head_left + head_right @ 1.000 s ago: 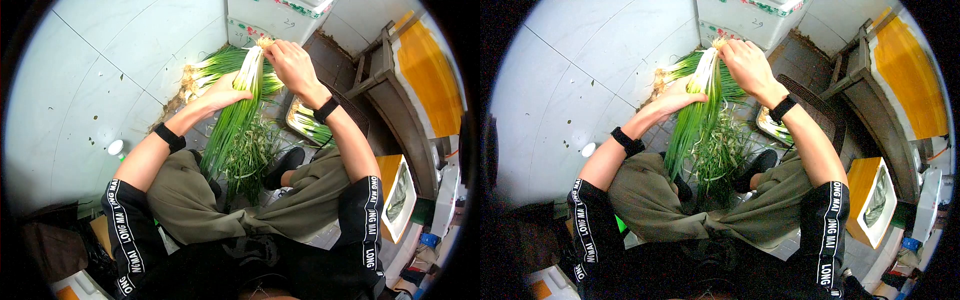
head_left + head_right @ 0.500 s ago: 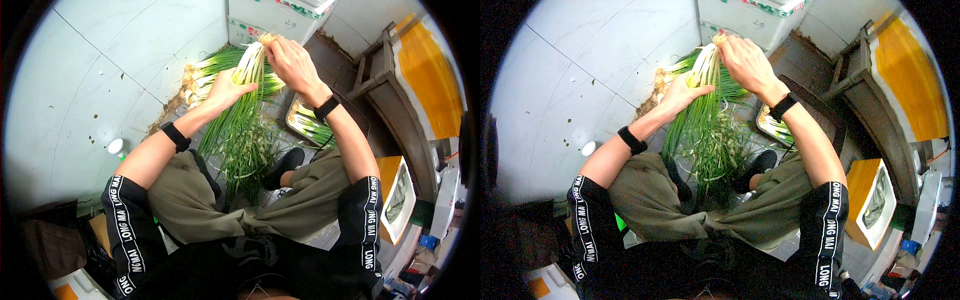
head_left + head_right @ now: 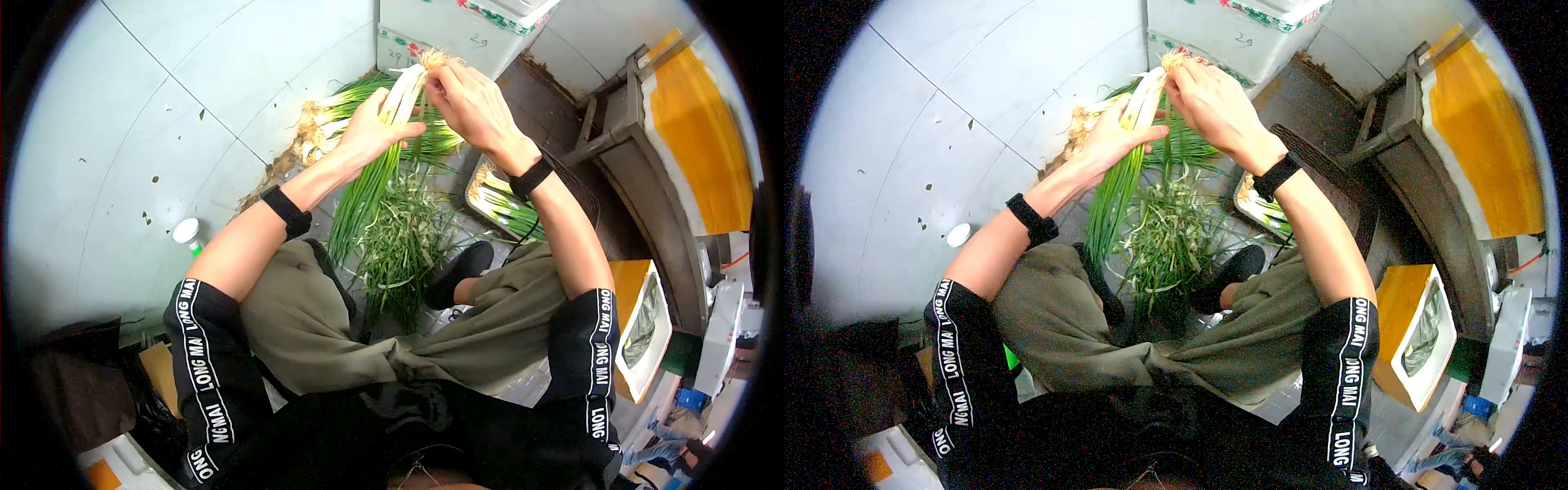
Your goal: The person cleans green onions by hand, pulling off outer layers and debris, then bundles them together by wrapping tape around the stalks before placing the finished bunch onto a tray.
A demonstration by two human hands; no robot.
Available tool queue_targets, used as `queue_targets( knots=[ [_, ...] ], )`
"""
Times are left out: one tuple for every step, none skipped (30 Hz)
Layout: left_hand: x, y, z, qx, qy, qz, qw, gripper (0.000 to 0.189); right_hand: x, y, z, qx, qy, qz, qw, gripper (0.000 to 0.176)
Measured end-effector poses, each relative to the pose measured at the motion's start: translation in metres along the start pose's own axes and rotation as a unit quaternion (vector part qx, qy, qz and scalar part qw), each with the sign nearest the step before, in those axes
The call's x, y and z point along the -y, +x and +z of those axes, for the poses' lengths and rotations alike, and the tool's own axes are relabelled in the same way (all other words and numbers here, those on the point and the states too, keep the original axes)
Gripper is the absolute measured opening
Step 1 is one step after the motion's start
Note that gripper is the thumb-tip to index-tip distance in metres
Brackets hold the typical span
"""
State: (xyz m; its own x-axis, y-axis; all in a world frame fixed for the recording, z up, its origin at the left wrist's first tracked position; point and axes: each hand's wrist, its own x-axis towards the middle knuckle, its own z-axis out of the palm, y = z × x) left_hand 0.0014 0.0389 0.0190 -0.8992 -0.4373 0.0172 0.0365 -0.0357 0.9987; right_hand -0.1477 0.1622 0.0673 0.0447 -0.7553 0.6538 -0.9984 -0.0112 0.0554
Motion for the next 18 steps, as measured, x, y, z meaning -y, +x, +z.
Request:
queue_targets(
  knots=[
    [0.003, 0.001, 0.000, -0.010, 0.012, -0.001, 1.000, 0.034, 0.001, 0.001, -0.003, 0.022, -0.007, -0.012, 1.000, 0.011],
    [0.006, 0.001, -0.001, -0.021, 0.023, -0.001, 1.000, 0.036, 0.001, 0.002, -0.004, 0.045, -0.013, -0.024, 0.999, 0.011],
    [0.008, 0.003, -0.004, -0.023, 0.021, 0.000, 0.999, 0.036, 0.000, 0.004, -0.005, 0.046, -0.013, -0.027, 0.998, 0.011],
    [0.007, 0.005, -0.007, 0.014, 0.028, -0.014, 0.999, 0.035, -0.002, 0.006, -0.005, 0.021, -0.050, -0.047, 0.997, 0.010],
    [0.008, 0.006, -0.008, 0.052, 0.035, -0.028, 0.998, 0.035, -0.003, 0.007, -0.005, -0.004, -0.086, -0.066, 0.994, 0.011],
    [0.009, 0.006, -0.007, 0.051, 0.034, -0.029, 0.998, 0.035, -0.005, 0.008, -0.003, -0.003, -0.086, -0.067, 0.994, 0.011],
    [0.007, 0.006, -0.004, 0.045, 0.039, -0.035, 0.998, 0.032, -0.005, 0.009, -0.002, 0.001, -0.113, -0.071, 0.991, 0.010],
    [0.006, 0.006, -0.002, 0.038, 0.043, -0.041, 0.998, 0.029, -0.006, 0.009, -0.002, 0.005, -0.140, -0.076, 0.987, 0.010],
    [0.005, 0.006, -0.002, 0.038, 0.041, -0.042, 0.998, 0.029, -0.006, 0.008, -0.002, 0.007, -0.139, -0.076, 0.987, 0.010],
    [0.000, 0.006, -0.003, 0.028, 0.065, -0.046, 0.996, 0.028, -0.004, 0.009, -0.003, 0.028, -0.169, -0.062, 0.983, 0.014],
    [-0.003, 0.006, -0.002, 0.019, 0.087, -0.050, 0.995, 0.026, -0.003, 0.008, -0.004, 0.050, -0.198, -0.048, 0.978, 0.020],
    [-0.003, 0.008, -0.003, 0.019, 0.084, -0.050, 0.995, 0.026, -0.004, 0.009, -0.004, 0.052, -0.199, -0.049, 0.977, 0.020],
    [-0.003, 0.011, -0.005, 0.032, 0.095, -0.040, 0.994, 0.025, -0.006, 0.010, -0.002, 0.027, -0.185, -0.043, 0.981, 0.013],
    [-0.003, 0.012, -0.005, 0.043, 0.105, -0.030, 0.993, 0.024, -0.008, 0.010, -0.001, 0.002, -0.170, -0.037, 0.985, 0.008],
    [-0.002, 0.013, -0.005, 0.044, 0.101, -0.029, 0.993, 0.023, -0.009, 0.010, 0.000, 0.005, -0.170, -0.038, 0.985, 0.008],
    [-0.002, 0.014, -0.006, 0.044, 0.097, -0.029, 0.994, 0.023, -0.009, 0.010, 0.001, 0.008, -0.173, -0.027, 0.984, 0.007],
    [-0.001, 0.016, -0.007, 0.051, 0.103, -0.032, 0.993, 0.023, -0.009, 0.010, 0.002, 0.011, -0.177, -0.017, 0.984, 0.007],
    [-0.001, 0.017, -0.008, 0.059, 0.110, -0.034, 0.992, 0.023, -0.008, 0.010, 0.002, 0.015, -0.177, -0.019, 0.984, 0.007]
  ],
)
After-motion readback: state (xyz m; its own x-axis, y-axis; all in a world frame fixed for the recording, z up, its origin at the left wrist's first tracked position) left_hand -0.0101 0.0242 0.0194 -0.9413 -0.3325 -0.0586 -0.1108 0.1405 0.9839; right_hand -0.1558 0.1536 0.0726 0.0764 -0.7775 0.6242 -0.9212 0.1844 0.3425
